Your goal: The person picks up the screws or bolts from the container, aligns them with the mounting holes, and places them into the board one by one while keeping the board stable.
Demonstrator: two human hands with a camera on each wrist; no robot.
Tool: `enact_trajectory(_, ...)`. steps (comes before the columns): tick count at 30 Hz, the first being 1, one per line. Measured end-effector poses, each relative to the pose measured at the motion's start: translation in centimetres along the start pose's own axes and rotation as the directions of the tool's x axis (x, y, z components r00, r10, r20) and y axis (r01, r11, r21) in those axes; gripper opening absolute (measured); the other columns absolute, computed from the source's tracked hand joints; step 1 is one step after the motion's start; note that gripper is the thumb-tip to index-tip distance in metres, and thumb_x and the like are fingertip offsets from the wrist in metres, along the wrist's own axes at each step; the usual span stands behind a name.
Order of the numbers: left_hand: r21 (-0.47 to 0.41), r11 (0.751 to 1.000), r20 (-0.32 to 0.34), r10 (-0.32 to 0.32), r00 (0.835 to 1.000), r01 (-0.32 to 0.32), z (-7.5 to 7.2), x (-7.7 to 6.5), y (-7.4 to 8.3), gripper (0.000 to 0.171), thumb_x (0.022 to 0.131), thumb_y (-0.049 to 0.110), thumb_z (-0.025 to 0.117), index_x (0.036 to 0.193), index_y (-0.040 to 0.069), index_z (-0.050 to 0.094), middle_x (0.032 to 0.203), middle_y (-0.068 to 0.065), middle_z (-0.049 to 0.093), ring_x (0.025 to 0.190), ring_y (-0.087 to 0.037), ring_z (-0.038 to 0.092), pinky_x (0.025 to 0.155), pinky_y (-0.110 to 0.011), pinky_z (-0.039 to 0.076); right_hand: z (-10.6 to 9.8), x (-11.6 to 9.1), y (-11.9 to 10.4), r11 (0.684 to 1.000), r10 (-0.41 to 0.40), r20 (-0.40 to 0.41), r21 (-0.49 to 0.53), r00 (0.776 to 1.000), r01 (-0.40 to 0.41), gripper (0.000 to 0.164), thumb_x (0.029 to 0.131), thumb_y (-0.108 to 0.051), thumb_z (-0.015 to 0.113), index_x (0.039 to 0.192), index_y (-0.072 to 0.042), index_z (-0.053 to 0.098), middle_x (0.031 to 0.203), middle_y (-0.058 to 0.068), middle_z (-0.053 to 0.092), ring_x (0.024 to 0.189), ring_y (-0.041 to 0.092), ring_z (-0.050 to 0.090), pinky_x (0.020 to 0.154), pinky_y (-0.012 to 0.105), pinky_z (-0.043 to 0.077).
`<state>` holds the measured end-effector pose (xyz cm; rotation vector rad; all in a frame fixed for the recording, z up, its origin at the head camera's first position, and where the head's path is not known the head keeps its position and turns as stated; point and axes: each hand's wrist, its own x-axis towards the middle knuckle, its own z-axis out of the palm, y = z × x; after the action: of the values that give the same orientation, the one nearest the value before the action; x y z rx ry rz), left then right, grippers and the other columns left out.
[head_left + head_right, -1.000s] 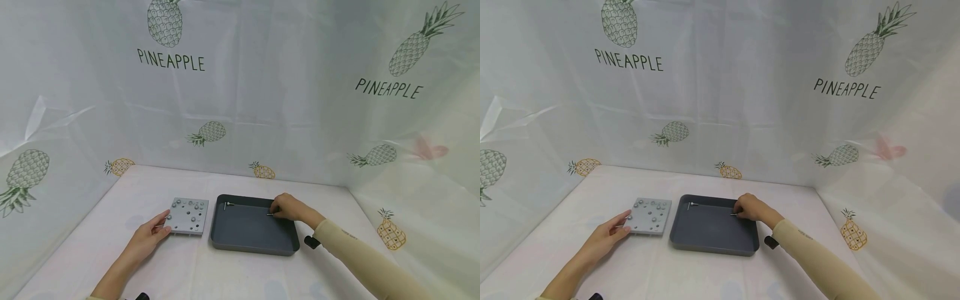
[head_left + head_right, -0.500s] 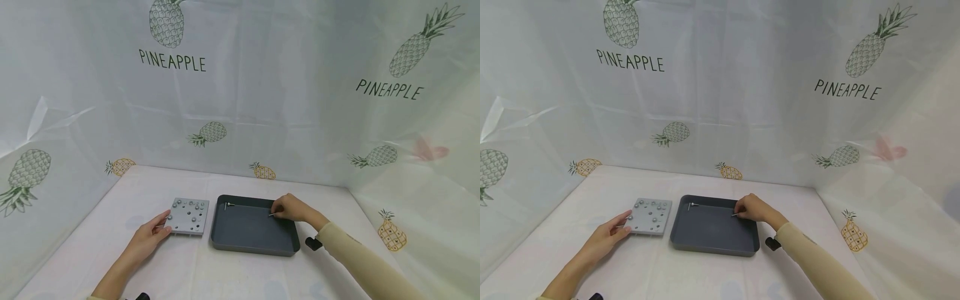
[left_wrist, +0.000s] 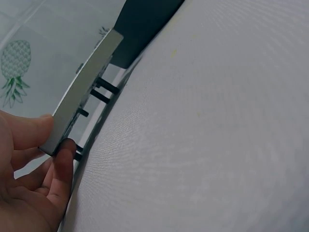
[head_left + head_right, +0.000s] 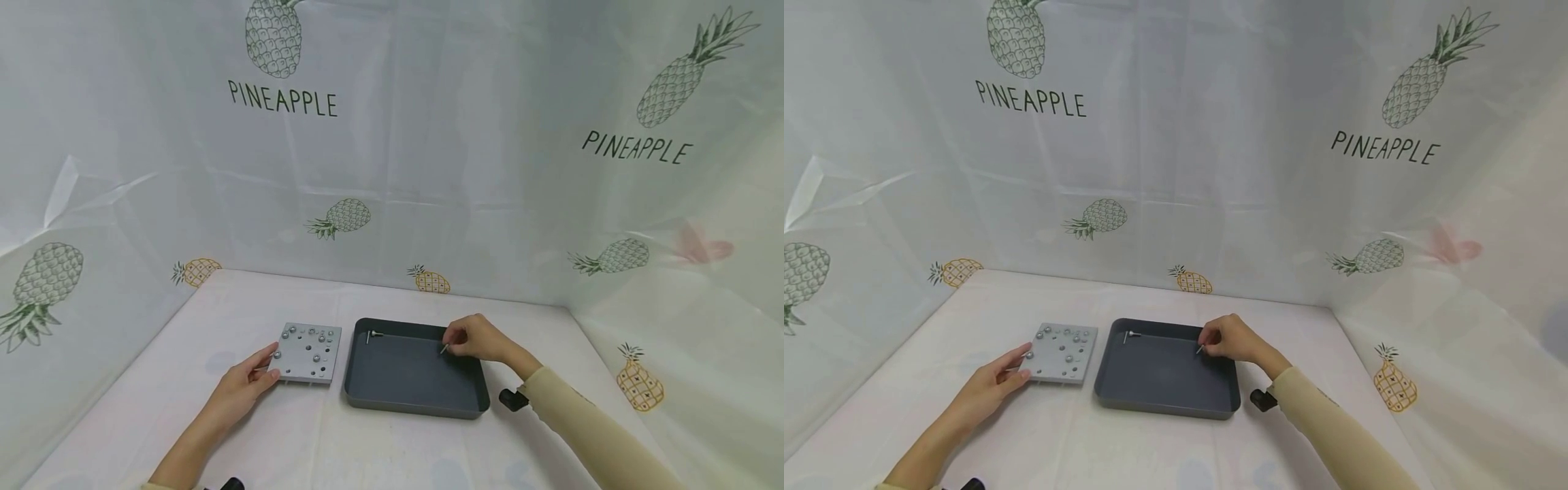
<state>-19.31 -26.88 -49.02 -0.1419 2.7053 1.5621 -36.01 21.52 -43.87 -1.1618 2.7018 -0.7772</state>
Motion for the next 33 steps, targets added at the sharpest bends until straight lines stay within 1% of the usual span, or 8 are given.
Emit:
enact_trajectory(8, 0.002, 1.0, -0.002, -0.002, 1.0, 0.002, -0.1, 0.0, 0.0, 0.07, 0.106, 0.036, 0.068, 0.164, 0.01, 0.04, 0.154, -0.026, 0.054, 0.115, -0.017, 0.064, 0.093, -0.022, 0.05, -0.3, 0.4, -1.5, 0.998, -0.034, -0.007, 0.045, 0.999, 0.034, 0.014, 0.09, -0.002, 0.08, 0.096, -0.015, 0.08, 0.087, -0.012, 0.075, 0.077, 0.004, 0.068, 0.071, 0.025, 0.059)
enact_trajectory(15, 0.004, 1.0, 0.001, -0.013, 1.0, 0.013, -0.1, 0.0, 0.0, 0.07, 0.106, 0.036, 0.067, 0.165, 0.011, 0.039, 0.155, -0.025, 0.053, 0.117, -0.019, 0.064, 0.102, -0.037, 0.051, -0.2, 1.3, -4.0, 0.997, -0.062, -0.029, 0.049, 0.998, 0.064, 0.009, 0.091, -0.004, 0.08, 0.098, -0.01, 0.082, 0.087, -0.011, 0.076, 0.076, 0.003, 0.068, 0.071, 0.025, 0.059)
enact_trajectory(18, 0.004, 1.0, 0.002, -0.01, 1.0, 0.01, -0.1, -0.1, 0.1, 0.07, 0.106, 0.036, 0.067, 0.165, 0.011, 0.039, 0.155, -0.025, 0.053, 0.117, -0.02, 0.064, 0.103, -0.04, 0.05, 0.0, 1.9, -5.2, 0.996, -0.075, -0.045, 0.052, 0.996, 0.078, 0.009, 0.092, -0.004, 0.08, 0.099, -0.01, 0.082, 0.088, -0.01, 0.076, 0.078, 0.004, 0.069, 0.073, 0.026, 0.06)
enact_trajectory(23, 0.012, 1.0, -0.009, -0.004, 1.0, 0.005, -0.1, -0.2, 0.1, 0.068, 0.106, 0.033, 0.067, 0.164, 0.01, 0.04, 0.154, -0.026, 0.054, 0.116, -0.02, 0.064, 0.106, -0.046, 0.05, 0.7, 3.5, -7.3, 0.992, -0.097, -0.069, 0.073, 0.993, 0.102, 0.012, 0.091, -0.004, 0.082, 0.1, -0.013, 0.083, 0.09, -0.01, 0.077, 0.08, 0.003, 0.071, 0.074, 0.025, 0.061)
enact_trajectory(25, 0.011, 1.0, -0.011, -0.003, 1.0, 0.003, -0.1, -0.2, 0.1, 0.068, 0.106, 0.032, 0.067, 0.164, 0.01, 0.04, 0.154, -0.026, 0.054, 0.116, -0.02, 0.064, 0.107, -0.048, 0.049, 1.0, 4.3, -8.3, 0.99, -0.109, -0.071, 0.085, 0.991, 0.115, 0.012, 0.091, -0.004, 0.082, 0.101, -0.011, 0.083, 0.09, -0.009, 0.077, 0.08, 0.003, 0.071, 0.074, 0.026, 0.061)
enact_trajectory(30, -0.012, 1.0, -0.002, 0.0, 1.0, 0.0, -0.2, -0.2, 0.1, 0.069, 0.106, 0.034, 0.067, 0.165, 0.01, 0.039, 0.156, -0.027, 0.051, 0.121, -0.023, 0.064, 0.111, -0.053, 0.047, 2.0, 6.2, -10.7, 0.982, -0.141, -0.051, 0.118, 0.989, 0.146, 0.011, 0.092, -0.005, 0.082, 0.103, -0.007, 0.083, 0.09, -0.008, 0.078, 0.08, 0.003, 0.071, 0.074, 0.025, 0.061)
enact_trajectory(33, -0.012, 1.0, 0.001, 0.007, 1.0, -0.007, -0.1, -0.2, -0.1, 0.07, 0.106, 0.035, 0.067, 0.165, 0.011, 0.039, 0.156, -0.027, 0.051, 0.122, -0.024, 0.064, 0.111, -0.051, 0.048, 2.8, 7.3, -12.0, 0.98, -0.152, -0.037, 0.124, 0.988, 0.156, 0.01, 0.092, -0.005, 0.082, 0.102, -0.006, 0.083, 0.089, -0.008, 0.077, 0.078, 0.002, 0.07, 0.074, 0.024, 0.061)
